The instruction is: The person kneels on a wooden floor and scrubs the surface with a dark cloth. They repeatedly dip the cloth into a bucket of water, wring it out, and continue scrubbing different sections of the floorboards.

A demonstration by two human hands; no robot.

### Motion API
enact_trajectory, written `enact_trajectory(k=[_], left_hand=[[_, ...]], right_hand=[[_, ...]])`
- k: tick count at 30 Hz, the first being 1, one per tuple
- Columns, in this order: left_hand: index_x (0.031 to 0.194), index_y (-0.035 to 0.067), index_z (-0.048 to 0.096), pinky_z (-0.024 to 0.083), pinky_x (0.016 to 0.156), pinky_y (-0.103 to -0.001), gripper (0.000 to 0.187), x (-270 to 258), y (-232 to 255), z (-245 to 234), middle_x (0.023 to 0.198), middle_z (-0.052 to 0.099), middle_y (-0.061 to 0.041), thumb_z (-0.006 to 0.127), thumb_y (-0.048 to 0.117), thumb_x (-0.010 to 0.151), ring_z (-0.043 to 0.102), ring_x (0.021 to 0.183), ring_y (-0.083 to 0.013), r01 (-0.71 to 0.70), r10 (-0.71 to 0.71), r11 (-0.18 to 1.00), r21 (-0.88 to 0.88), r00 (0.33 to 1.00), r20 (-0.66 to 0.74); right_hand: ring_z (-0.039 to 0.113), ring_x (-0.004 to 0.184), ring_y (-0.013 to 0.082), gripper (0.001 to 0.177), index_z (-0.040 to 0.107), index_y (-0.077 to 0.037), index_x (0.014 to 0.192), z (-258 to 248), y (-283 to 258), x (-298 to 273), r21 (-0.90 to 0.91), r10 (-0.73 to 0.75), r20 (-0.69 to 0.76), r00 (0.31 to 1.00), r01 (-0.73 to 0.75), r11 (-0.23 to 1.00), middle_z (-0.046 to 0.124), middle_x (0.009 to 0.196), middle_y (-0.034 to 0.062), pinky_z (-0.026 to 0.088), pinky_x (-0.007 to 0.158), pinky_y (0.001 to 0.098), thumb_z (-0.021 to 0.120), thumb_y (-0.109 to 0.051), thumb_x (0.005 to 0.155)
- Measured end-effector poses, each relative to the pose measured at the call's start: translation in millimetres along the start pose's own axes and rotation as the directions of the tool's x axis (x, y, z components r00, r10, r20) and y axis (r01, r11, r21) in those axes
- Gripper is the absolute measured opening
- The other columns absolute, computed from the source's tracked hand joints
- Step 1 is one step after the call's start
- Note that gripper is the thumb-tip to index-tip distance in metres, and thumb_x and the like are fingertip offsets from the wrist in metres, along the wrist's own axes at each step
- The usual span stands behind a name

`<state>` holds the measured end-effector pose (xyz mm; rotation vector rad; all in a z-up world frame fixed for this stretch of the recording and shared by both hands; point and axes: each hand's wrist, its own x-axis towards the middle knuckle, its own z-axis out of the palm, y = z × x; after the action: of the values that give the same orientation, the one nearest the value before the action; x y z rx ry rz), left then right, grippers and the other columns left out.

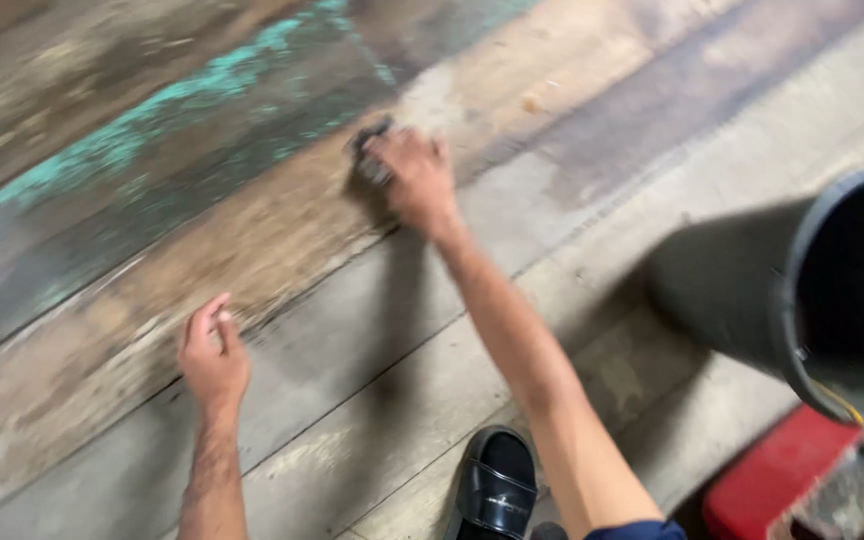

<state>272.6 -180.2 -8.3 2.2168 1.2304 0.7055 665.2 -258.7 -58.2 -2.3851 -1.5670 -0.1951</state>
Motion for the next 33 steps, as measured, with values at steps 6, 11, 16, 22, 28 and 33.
enact_trajectory(k=[6, 11, 16, 22, 28, 33], left_hand=[[0.127, -0.002, 0.071, 0.052, 0.09, -0.046, 0.029, 14, 30, -18, 0.118, 0.073, -0.017, 0.05, 0.012, 0.113, 0.066, 0.106, -0.0375, -0.142, 0.146, 0.988, -0.067, 0.988, 0.059], [0.128, 0.009, 0.071, 0.05, 0.096, -0.046, 0.028, 13, 1, -45, 0.118, 0.071, -0.01, 0.05, 0.017, 0.111, 0.065, 0.108, -0.0347, -0.062, 0.065, 0.997, -0.046, 0.996, 0.057], [0.132, 0.01, 0.067, 0.05, 0.095, -0.049, 0.028, -4, -35, -98, 0.117, 0.067, -0.013, 0.048, 0.014, 0.112, 0.064, 0.109, -0.0369, 0.019, -0.018, 0.999, -0.049, 0.999, 0.037], [0.128, 0.012, 0.07, 0.048, 0.098, -0.052, 0.029, -49, -101, -148, 0.113, 0.069, -0.012, 0.054, 0.004, 0.105, 0.064, 0.106, -0.0382, 0.159, -0.157, 0.987, 0.032, 0.986, -0.064], [0.12, 0.017, 0.072, 0.05, 0.097, -0.048, 0.024, -102, -164, -161, 0.11, 0.069, -0.004, 0.057, 0.006, 0.103, 0.063, 0.104, -0.0335, 0.337, -0.295, 0.937, 0.095, 0.905, -0.308], [0.121, 0.021, 0.071, 0.05, 0.097, -0.045, 0.032, -81, -111, -107, 0.108, 0.071, -0.001, 0.065, 0.004, 0.095, 0.064, 0.108, -0.0283, 0.221, -0.204, 0.967, 0.127, 0.969, -0.136]], right_hand=[[0.048, 0.132, 0.0279, 0.059, 0.06, -0.033, 0.14, -60, 132, -19, -0.167, 0.29, -0.142, 0.947, -0.311, 0.935, 0.058, 0.144, 0.0, 0.038, 0.104, 0.0561, 0.067, -0.022, 0.082], [0.039, 0.141, 0.0361, 0.061, 0.057, -0.027, 0.144, -33, 50, -48, 0.038, 0.365, -0.184, 0.913, -0.364, 0.93, 0.053, 0.146, 0.0053, 0.032, 0.112, 0.0617, 0.068, -0.012, 0.086], [0.043, 0.139, 0.0401, 0.073, 0.06, -0.026, 0.141, -34, -136, -86, 0.142, 0.292, -0.079, 0.953, -0.279, 0.95, 0.057, 0.142, 0.0095, 0.031, 0.111, 0.0638, 0.079, -0.009, 0.072], [0.049, 0.133, 0.0343, 0.051, 0.062, -0.009, 0.129, -23, -383, -128, 0.381, -0.08, 0.05, 0.996, 0.055, 0.923, 0.062, 0.128, 0.0151, 0.024, 0.12, 0.0498, 0.057, -0.008, 0.079], [0.028, 0.156, 0.026, 0.044, 0.056, -0.04, 0.136, 38, -487, -166, 0.365, -0.538, 0.183, 0.823, 0.451, 0.814, 0.042, 0.16, -0.0081, 0.022, 0.127, 0.0569, 0.06, -0.03, 0.093], [0.038, 0.147, 0.0332, 0.103, 0.054, -0.041, 0.143, 19, -346, -138, 0.294, -0.595, 0.121, 0.795, 0.543, 0.786, 0.052, 0.151, -0.0039, 0.026, 0.123, 0.0582, 0.09, -0.026, 0.048]])
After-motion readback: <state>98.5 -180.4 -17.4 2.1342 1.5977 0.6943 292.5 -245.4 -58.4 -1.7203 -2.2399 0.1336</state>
